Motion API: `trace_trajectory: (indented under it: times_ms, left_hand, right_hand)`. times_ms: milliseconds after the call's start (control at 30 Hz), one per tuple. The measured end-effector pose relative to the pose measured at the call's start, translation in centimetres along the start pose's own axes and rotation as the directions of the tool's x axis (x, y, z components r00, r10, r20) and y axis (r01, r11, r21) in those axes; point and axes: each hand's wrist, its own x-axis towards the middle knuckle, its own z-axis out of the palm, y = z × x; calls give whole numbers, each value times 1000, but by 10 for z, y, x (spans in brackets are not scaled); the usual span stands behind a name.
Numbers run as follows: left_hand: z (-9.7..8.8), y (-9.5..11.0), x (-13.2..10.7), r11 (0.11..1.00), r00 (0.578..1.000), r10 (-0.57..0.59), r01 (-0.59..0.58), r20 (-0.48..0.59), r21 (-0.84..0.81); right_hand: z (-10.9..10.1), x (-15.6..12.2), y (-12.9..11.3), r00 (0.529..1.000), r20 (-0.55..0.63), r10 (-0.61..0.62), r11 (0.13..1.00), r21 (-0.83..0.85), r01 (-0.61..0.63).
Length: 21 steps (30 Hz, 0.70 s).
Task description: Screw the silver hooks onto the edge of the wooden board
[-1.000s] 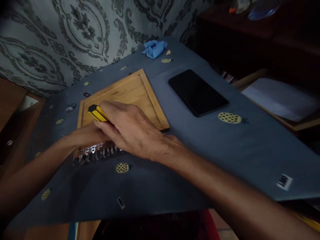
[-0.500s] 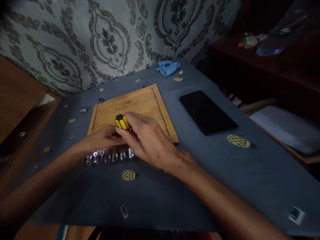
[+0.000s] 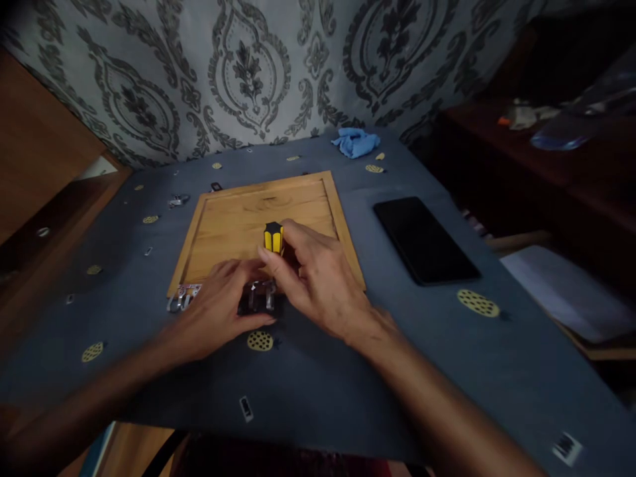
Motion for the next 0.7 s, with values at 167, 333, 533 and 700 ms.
trace_trajectory:
  times_ms: [167,333,533,700]
  left_hand:
    - [8,0,1,1000,999,10,-9,-32,21]
    - [8,-3,2,1000,1000,-6,5,-26,-9]
    - [8,-4,4,1000,998,-29,29,-52,-9]
    - [8,-4,4,999,998,12,-14,-67,-36]
  right_hand:
    - [0,-1,-1,1000,6,27,1000,7,-27]
    - [0,-2,-1,999,12,32,999,-33,-32]
    - [0,-2,1,998,2,65,998,-1,-65]
    - [1,-3,-2,990,-3,140,988,59,-139]
